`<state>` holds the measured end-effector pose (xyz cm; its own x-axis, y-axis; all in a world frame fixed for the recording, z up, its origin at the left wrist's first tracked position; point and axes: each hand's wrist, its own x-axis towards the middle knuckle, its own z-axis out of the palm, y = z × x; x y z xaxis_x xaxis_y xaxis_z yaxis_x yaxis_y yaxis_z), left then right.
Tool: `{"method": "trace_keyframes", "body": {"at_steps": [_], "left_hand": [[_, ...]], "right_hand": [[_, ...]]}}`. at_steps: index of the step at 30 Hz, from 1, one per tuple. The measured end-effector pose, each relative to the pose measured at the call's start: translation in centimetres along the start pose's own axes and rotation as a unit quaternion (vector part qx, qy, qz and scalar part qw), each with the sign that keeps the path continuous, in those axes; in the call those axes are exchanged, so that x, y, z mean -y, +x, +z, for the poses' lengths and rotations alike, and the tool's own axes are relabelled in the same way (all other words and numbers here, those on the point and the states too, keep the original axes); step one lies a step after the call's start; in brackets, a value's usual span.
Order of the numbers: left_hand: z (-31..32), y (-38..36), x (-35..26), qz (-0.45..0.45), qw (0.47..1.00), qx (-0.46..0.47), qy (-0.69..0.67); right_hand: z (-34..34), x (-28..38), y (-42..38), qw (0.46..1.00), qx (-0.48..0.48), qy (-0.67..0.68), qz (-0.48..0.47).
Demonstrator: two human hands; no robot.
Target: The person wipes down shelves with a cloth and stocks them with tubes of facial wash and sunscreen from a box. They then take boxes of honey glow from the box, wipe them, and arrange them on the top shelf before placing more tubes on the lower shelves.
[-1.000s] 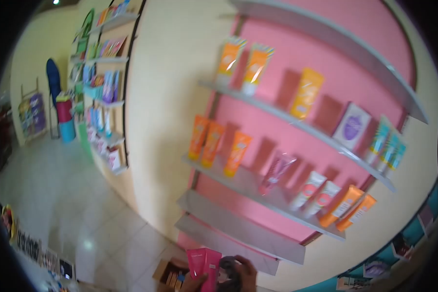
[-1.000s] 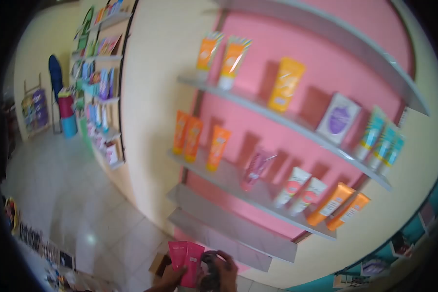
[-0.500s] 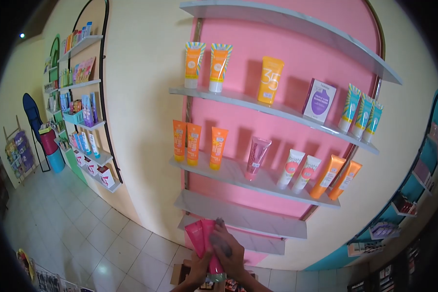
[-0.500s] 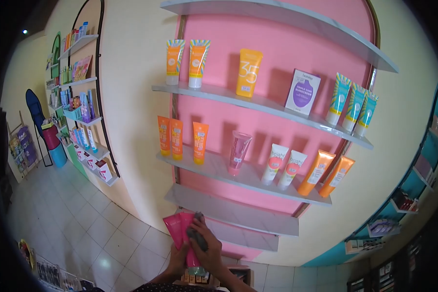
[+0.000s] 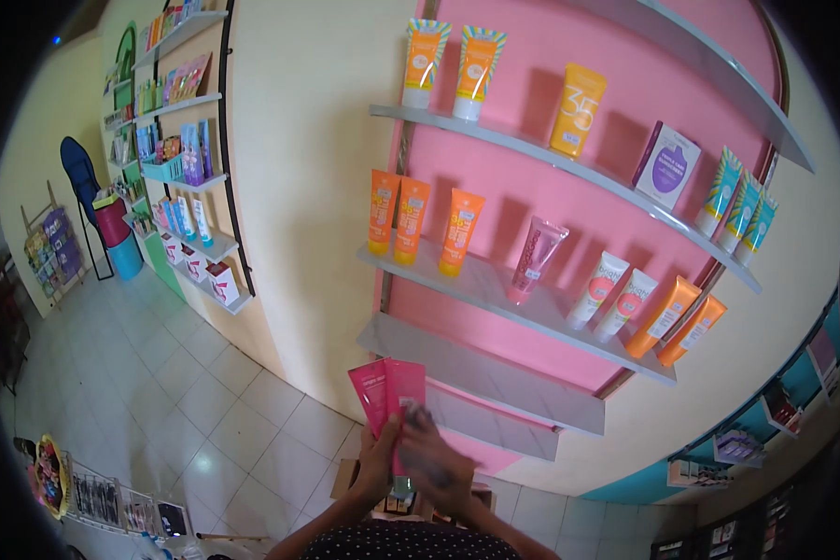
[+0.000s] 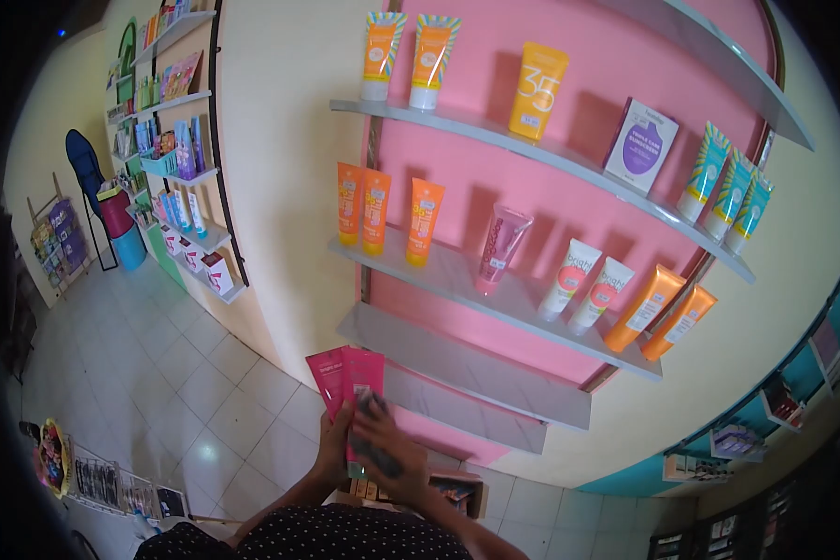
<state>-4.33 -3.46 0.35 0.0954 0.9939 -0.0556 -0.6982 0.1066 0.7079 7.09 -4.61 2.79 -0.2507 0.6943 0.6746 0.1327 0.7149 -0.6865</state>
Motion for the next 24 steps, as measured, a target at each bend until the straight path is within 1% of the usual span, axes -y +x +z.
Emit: {"method": "trace_keyframes", "body": {"at_steps": [1,3,4,5,7,8,9,10,11,13,15,17,18,19,20,21,23,24], "left_hand": [[0.5,0.0,-0.2,0.007,1.0,0.003,-0.002],[1.6,-0.5,0.0,0.044,0.998,-0.012,0.033],[1.0,-0.1,1.5,0.028,0.996,-0.058,0.061],[1.5,-0.6,1.7,0.019,0.996,-0.071,0.056],[2.5,-1.0,0.9,-0.005,0.991,-0.117,0.065],[2.3,-0.8,0.5,-0.014,0.989,-0.134,0.061],[2.0,-0.3,0.0,-0.004,0.996,-0.084,0.022],[1.5,-0.2,0.0,0.01,0.999,-0.032,-0.016],[1.0,-0.3,0.5,0.007,0.999,-0.042,-0.017],[0.5,-0.5,1.8,0.02,0.999,-0.031,0.035],[0.8,-0.8,2.5,0.005,0.999,-0.042,0.012],[1.0,-1.0,2.0,-0.026,0.995,-0.086,0.03],[-0.1,-0.7,2.3,-0.061,0.993,-0.091,0.053],[-1.0,-0.2,2.3,-0.065,0.992,-0.094,0.052],[-1.8,0.4,2.2,-0.051,0.993,-0.08,0.07],[-2.3,0.9,2.0,-0.038,0.993,-0.066,0.088],[-2.4,1.5,1.0,-0.064,0.992,-0.074,0.077],[-2.8,2.1,1.1,-0.018,0.988,-0.074,0.132]], "right_hand": [[0.1,-0.2,-0.7,1.0,0.012,0.019,-0.013],[-0.2,-0.8,-0.3,0.999,0.008,0.034,-0.011],[-0.4,-1.2,0.3,0.999,-0.037,0.035,0.016],[-0.5,-1.4,0.5,0.995,-0.079,0.036,0.053],[-0.7,-1.1,0.5,0.992,-0.062,0.056,0.099],[-0.4,-0.6,0.2,0.996,-0.046,0.039,0.066],[-0.1,0.0,-0.2,0.999,-0.031,0.024,0.029],[0.0,0.4,-0.9,0.999,-0.014,0.025,0.019],[0.1,0.1,-1.3,0.999,-0.009,0.031,0.027],[0.2,-0.9,-2.2,0.998,-0.048,0.031,0.018],[0.1,-1.3,-1.3,0.995,-0.073,-0.012,0.07],[-0.2,-2.0,-1.0,0.99,-0.104,-0.024,0.091],[-0.7,-2.0,-1.3,0.99,-0.103,-0.023,0.098],[-1.3,-2.0,-1.7,0.977,-0.097,-0.025,0.187],[-1.5,-1.9,-1.9,0.956,-0.089,-0.027,0.277],[-1.2,-1.5,-1.8,0.954,-0.087,-0.028,0.285],[0.1,-0.7,-1.2,0.916,0.029,-0.02,0.4],[0.5,-0.7,-1.0,0.907,0.082,-0.079,0.405]]}}
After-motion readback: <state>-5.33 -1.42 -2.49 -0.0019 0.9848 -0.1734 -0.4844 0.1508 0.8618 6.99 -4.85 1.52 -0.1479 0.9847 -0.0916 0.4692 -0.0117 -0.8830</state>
